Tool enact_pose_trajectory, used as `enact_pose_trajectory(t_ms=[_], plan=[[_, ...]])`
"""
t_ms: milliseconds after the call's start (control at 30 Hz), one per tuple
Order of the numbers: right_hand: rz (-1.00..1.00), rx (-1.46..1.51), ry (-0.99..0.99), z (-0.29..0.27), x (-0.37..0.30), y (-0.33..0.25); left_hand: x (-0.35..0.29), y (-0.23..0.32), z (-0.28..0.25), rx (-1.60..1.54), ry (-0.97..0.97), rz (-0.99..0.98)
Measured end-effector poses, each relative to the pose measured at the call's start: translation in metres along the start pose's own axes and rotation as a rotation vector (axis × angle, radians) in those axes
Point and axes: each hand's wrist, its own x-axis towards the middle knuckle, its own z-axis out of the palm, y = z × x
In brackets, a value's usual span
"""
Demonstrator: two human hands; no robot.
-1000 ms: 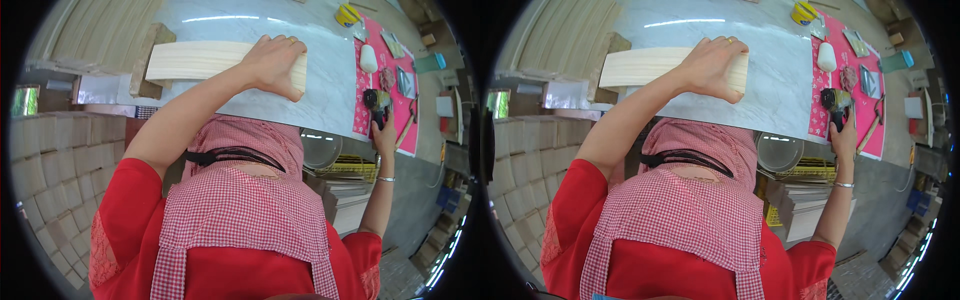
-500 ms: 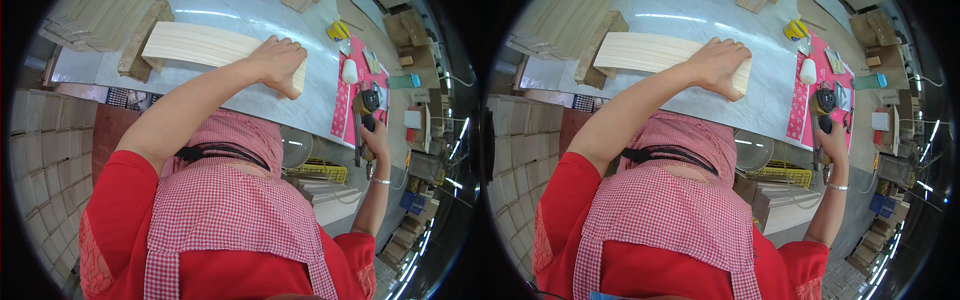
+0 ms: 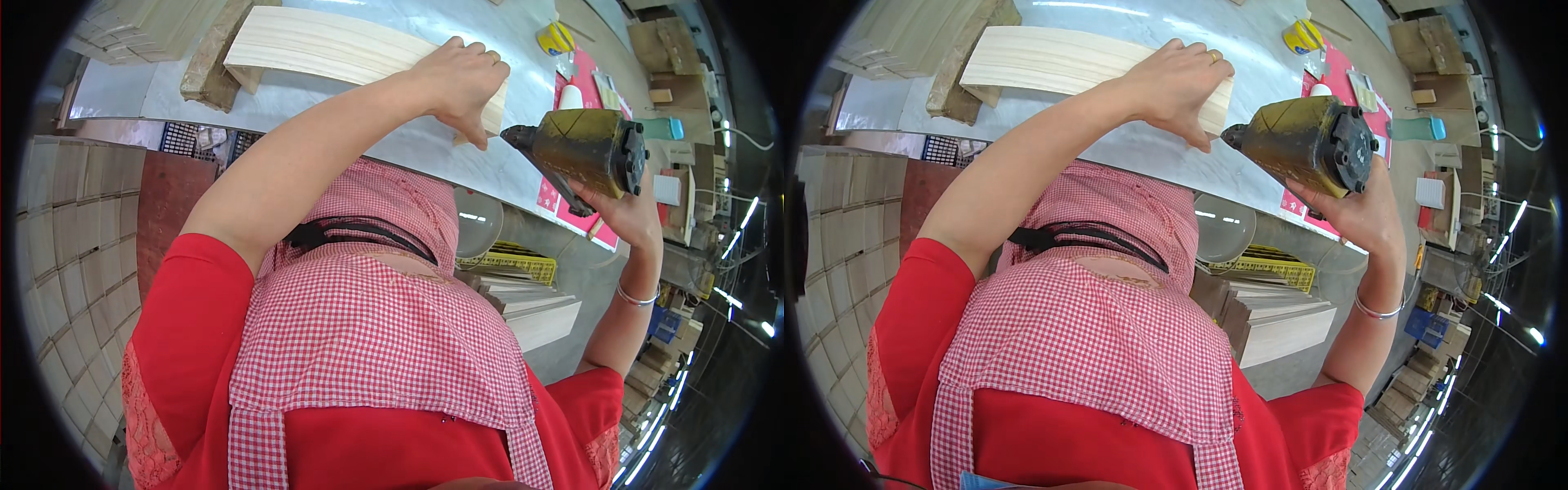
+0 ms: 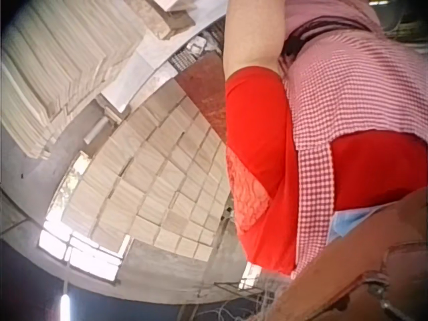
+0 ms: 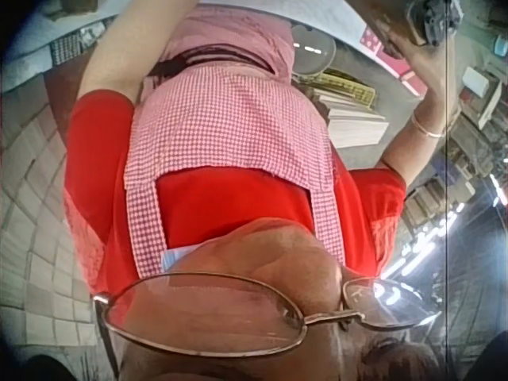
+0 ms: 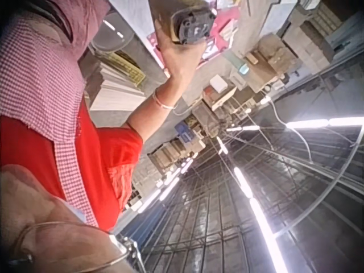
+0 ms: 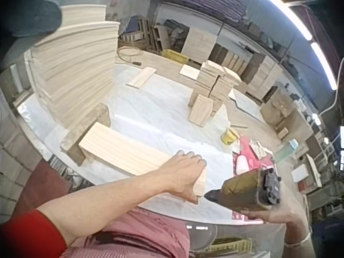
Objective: Assembling small wooden boxes by applying glue and securing them with a nail gun and hammer.
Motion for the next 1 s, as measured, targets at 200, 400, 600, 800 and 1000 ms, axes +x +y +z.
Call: enact_pose_trajectory(t_ms=[200, 400, 600, 800, 1000], plan=[[0.024, -0.056, 0.002, 0.001, 0.009, 0.002, 0.0, 0.0, 0.003, 0.009, 0.034, 0.002], [0.036, -0.102, -0.042, 0.001, 0.015, -0.003, -0.001, 0.0, 0.002, 0.008, 0.039, -0.002], [-0.062, -0.085, -0.055, 0.0, 0.02, -0.014, -0.001, 0.001, 0.003, 0.017, 0.047, 0.005], [-0.126, -0.197, -0.026, -0.002, 0.024, -0.019, -0.002, 0.001, 0.007, 0.059, 0.096, 0.013], [-0.155, -0.178, -0.032, -0.009, 0.031, -0.019, -0.011, 0.004, 0.004, 0.149, 0.154, -0.118]])
